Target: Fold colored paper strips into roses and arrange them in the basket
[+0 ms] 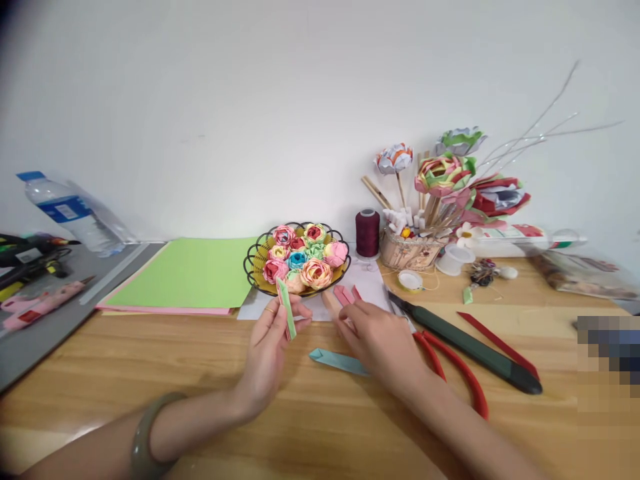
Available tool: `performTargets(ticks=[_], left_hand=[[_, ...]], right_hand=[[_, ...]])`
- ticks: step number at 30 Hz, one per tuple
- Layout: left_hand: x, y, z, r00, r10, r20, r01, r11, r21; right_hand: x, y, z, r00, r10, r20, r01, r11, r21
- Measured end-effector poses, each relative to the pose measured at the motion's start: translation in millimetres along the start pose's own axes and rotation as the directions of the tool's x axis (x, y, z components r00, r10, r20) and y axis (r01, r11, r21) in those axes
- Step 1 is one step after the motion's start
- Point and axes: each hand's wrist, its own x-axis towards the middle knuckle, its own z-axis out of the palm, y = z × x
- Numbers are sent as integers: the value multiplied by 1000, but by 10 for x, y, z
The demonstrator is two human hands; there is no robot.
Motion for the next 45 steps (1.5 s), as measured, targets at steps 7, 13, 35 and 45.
performTargets(ticks=[7, 13, 35, 45], left_hand=[[8, -1, 5, 1000, 19, -13, -19, 1000, 14], [9, -6, -6, 1000, 2, -24, -2, 1000, 3], [13, 12, 51, 994, -99, 55, 104, 990, -96], [41, -11, 30, 997, -62, 39, 64, 996, -58]], right_hand=[[-38, -59, -156, 915, -215, 340, 97, 938, 333], [-16, 21, -241, 888, -248, 388, 75, 909, 410], [66, 120, 82, 993, 85, -84, -99, 980, -175], [34, 58, 253, 994, 96, 59, -87, 987, -134]])
